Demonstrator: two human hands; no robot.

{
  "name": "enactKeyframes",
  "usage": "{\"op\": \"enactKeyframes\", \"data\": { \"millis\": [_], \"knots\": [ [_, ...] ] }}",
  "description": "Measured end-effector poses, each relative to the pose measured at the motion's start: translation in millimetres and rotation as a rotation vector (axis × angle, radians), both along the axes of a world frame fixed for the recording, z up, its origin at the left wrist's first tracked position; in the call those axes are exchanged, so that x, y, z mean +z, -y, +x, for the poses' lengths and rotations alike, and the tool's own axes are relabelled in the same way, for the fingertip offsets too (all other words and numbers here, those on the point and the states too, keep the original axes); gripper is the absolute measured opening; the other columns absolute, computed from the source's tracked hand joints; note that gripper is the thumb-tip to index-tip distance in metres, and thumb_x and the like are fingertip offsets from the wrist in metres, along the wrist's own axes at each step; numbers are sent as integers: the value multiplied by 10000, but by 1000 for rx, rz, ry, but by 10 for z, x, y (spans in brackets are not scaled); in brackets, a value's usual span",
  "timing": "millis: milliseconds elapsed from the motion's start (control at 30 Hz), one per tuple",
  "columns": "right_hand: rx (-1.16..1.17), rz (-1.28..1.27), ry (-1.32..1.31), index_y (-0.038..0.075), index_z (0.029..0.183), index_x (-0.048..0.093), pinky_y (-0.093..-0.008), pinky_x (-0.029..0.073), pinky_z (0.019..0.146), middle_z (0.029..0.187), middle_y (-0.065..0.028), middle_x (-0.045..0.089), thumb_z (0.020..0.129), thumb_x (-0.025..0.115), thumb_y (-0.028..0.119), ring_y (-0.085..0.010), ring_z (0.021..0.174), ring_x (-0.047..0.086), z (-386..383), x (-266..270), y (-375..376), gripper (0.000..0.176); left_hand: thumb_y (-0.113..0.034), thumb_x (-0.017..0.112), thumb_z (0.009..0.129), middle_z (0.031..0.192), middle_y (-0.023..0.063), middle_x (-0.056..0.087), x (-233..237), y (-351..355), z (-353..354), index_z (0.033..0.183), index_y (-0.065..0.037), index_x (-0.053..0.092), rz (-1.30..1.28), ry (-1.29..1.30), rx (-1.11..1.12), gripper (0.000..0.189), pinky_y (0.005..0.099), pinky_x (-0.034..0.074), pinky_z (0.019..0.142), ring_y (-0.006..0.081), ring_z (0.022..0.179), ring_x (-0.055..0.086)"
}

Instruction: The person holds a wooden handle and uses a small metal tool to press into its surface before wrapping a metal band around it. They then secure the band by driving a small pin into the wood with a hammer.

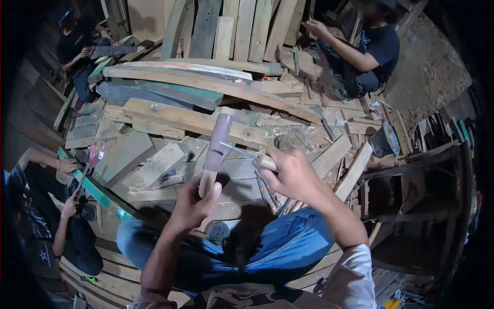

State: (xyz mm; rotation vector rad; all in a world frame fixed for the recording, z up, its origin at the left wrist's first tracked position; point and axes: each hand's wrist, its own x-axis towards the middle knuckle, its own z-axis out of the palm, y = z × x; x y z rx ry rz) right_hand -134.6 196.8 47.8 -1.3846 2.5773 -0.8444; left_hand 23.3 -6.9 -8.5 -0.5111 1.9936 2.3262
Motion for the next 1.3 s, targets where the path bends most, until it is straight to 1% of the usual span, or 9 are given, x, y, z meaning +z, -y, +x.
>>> {"op": "enactKeyframes", "data": {
  "millis": [33, 133, 200, 367, 600, 700, 900, 1067, 1300],
  "knots": [
    [9, -175, -28, 12, 789, 560, -412, 457, 487, 572, -164, 568, 906, 685, 163, -303, 496, 618, -32, -49, 21, 227, -259, 631, 984, 699, -51, 522, 88, -8, 1, 989, -65, 580, 49, 40, -18, 202, 226, 379, 518, 25, 586, 475],
    [-93, -203, 225, 8, 753, 572, -406, 491, 512, 560, -190, 549, 895, 686, 186, -347, 538, 630, -33, 67, 17, 256, -271, 636, 984, 699, -55, 519, 175, -42, 5, 1016, -64, 578, 30, -12, -28, 218, 231, 371, 512, 22, 585, 462],
    [-211, -203, 557, 17, 690, 560, -337, 433, 482, 525, -48, 508, 941, 674, 236, -126, 503, 554, -25, -55, -63, 352, -276, 644, 981, 701, -62, 508, 111, -9, 13, 1017, -66, 582, -14, -49, -18, 223, 236, 354, 502, 18, 590, 446],
    [-381, -171, 926, 99, 688, 512, -242, 319, 418, 563, 70, 459, 987, 640, 246, -32, 473, 424, 83, -317, -411, 357, -229, 653, 975, 656, -81, 494, 92, 116, -14, 814, -71, 603, -142, -7, 108, 231, 232, 311, 493, 10, 574, 424],
    [-280, 57, 830, 25, 772, 630, -313, 428, 503, 587, 11, 530, 949, 672, 405, -85, 557, 514, 140, -439, -505, 421, -132, 647, 971, 629, -100, 465, 51, 151, -3, 711, -60, 597, -157, -167, 227, 274, 233, 289, 506, -3, 589, 386],
    [-104, -81, 351, -13, 831, 620, -377, 474, 537, 549, -115, 549, 963, 613, 442, -230, 521, 590, 71, -227, -252, 474, -208, 652, 970, 649, -94, 485, 54, 117, 38, 767, -76, 594, -68, -15, 229, 248, 233, 295, 507, 12, 575, 415],
    [17, 16, 126, -16, 983, 570, -479, 508, 552, 570, -219, 589, 977, 576, 385, -424, 570, 647, 36, 16, -5, 401, -277, 663, 960, 630, -75, 483, 97, 64, 85, 751, -87, 561, -32, 48, 144, 300, 250, 308, 504, 29, 570, 419],
    [32, 102, 262, -2, 1005, 590, -485, 513, 583, 616, -218, 612, 968, 604, 332, -424, 628, 661, 68, -16, -47, 336, -253, 665, 956, 642, -71, 464, 116, 71, 101, 801, -65, 586, -75, 60, 175, 256, 261, 328, 509, 32, 586, 418],
    [-14, 178, 56, -1, 979, 593, -472, 507, 560, 606, -218, 608, 953, 626, 283, -418, 605, 660, 124, -57, -81, 287, -288, 674, 954, 675, -35, 523, 31, 11, 129, 831, -28, 598, -84, 33, 92, 297, 257, 376, 528, 36, 611, 445]
  ]
}}
